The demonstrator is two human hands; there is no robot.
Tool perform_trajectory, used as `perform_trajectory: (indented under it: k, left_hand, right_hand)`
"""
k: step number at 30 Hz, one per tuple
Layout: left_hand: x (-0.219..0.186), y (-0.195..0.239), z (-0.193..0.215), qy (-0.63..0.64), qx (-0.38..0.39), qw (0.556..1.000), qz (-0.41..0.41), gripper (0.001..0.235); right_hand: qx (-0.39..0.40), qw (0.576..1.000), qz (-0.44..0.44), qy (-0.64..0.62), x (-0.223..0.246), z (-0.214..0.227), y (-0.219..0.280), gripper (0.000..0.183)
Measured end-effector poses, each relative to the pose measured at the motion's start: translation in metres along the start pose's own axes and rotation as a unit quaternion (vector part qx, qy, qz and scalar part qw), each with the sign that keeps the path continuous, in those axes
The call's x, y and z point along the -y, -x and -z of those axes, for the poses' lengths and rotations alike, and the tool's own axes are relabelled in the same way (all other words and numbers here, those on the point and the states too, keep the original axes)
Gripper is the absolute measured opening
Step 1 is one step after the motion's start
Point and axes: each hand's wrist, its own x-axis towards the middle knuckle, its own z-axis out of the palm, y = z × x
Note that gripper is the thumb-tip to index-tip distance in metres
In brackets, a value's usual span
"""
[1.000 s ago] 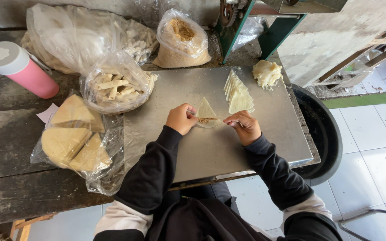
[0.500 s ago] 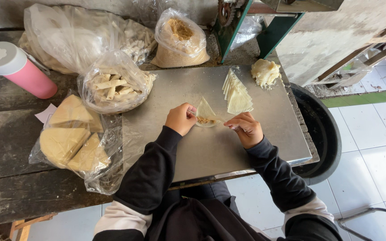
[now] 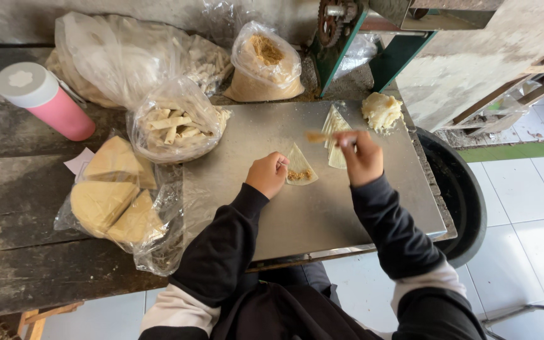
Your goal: The person assembles spring rolls by placing a triangular wrapper on a metal tray, spooning a grainy filling into the center, and folding the wrapper into a sealed triangular packet. The process is repeated multiple times, with finished rolls stacked on the tray.
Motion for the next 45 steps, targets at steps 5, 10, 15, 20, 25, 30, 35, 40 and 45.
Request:
perform_trajectory:
  k: [5,10,15,20,25,30,35,40,45]
  left_hand:
    - [0.002,0.001,0.001,0.015,0.009,0.999,-0.029,0.020]
    - [-0.001,0.006,0.001,0.034,-0.004,0.998,-0.044,0.022]
    - [-0.010,0.006,0.001,0.055,0.000,0.998,-0.043,0.025]
    - [-0.023,0.011,0.000,-0.014,-0.016,0.998,-0.059,0.020]
    - [-0.032,0.014,0.004,-0.060,-0.021,0.994,-0.084,0.016]
    - [-0.036,0.016,0.004,-0.079,-0.022,0.992,-0.097,0.014]
    - [-0.036,0.016,0.004,-0.098,-0.015,0.989,-0.107,0.013]
    - [-0.035,0.018,0.003,-0.097,-0.025,0.988,-0.118,0.013]
    - [-0.034,0.018,0.004,-0.127,-0.021,0.982,-0.141,0.007]
  right_hand:
    - [-0.060,0.991,0.035,-0.114,-0.021,-0.047,-0.114,0.025]
    - [-0.041,0.995,0.010,0.085,-0.016,-0.100,-0.191,0.025]
    - [-0.082,0.963,0.166,0.196,-0.001,-0.092,-0.141,0.030]
    - [0.022,0.983,0.063,0.170,0.001,-0.052,-0.031,0.016]
    - [0.034,0.959,-0.036,0.278,-0.006,-0.031,0.046,0.011]
    - [0.047,0.936,-0.091,0.336,-0.016,-0.033,0.069,0.012]
    - [0.053,0.944,-0.109,0.308,-0.023,-0.041,0.067,0.014]
    - [0.046,0.946,-0.095,0.307,-0.024,-0.047,0.065,0.011]
    - [0.048,0.968,-0.079,0.233,-0.015,-0.059,0.061,0.010]
